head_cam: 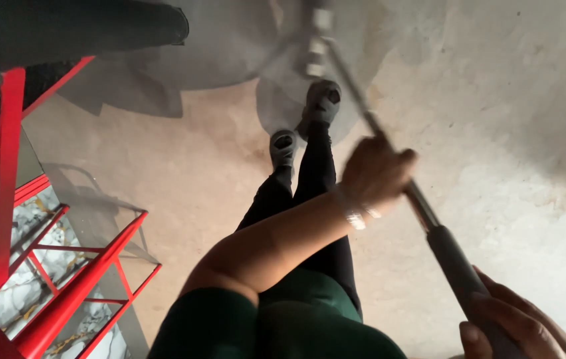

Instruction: The person sweeps a concrete floor using a push broom. They move the broom back and forth across the floor, navigating around red metal stairs and a black cabinet. The person wears dark shoes and a green shirt.

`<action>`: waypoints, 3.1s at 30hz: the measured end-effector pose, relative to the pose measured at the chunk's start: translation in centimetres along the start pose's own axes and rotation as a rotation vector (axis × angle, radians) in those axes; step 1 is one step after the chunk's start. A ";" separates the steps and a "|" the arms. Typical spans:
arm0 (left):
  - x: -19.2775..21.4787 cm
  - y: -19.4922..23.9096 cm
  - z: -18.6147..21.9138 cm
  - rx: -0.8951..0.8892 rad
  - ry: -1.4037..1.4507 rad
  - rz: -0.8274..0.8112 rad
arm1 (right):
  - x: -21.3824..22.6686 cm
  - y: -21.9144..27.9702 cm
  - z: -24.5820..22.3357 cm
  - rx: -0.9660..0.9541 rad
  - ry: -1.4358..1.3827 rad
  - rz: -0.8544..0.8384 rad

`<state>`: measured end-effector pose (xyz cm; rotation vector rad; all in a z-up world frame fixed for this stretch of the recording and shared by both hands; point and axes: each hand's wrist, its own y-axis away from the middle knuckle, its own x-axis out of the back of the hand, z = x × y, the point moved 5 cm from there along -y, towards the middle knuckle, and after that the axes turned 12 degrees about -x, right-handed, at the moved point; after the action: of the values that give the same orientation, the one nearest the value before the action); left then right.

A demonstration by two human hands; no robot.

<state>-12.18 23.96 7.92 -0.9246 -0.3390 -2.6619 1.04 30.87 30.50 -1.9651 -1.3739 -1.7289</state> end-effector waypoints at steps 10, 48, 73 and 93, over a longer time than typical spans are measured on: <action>3.3 3.3 -23.2 0.433 -0.194 0.066 | -14.0 -14.6 -7.3 0.227 -0.566 -0.225; 15.5 -18.6 -13.7 0.139 0.137 -0.048 | 6.8 -24.5 -14.2 0.052 0.132 -0.011; 21.3 -18.1 -23.0 0.222 0.247 0.031 | 3.0 -31.7 -26.1 0.024 0.079 0.064; 23.4 -5.7 -43.4 0.853 0.165 0.288 | -9.3 -46.4 -33.0 0.177 -0.395 -0.547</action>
<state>-56.05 10.73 -11.16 -0.4265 -1.0866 -1.9864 -53.99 30.03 13.26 -2.0255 -2.2884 -1.3577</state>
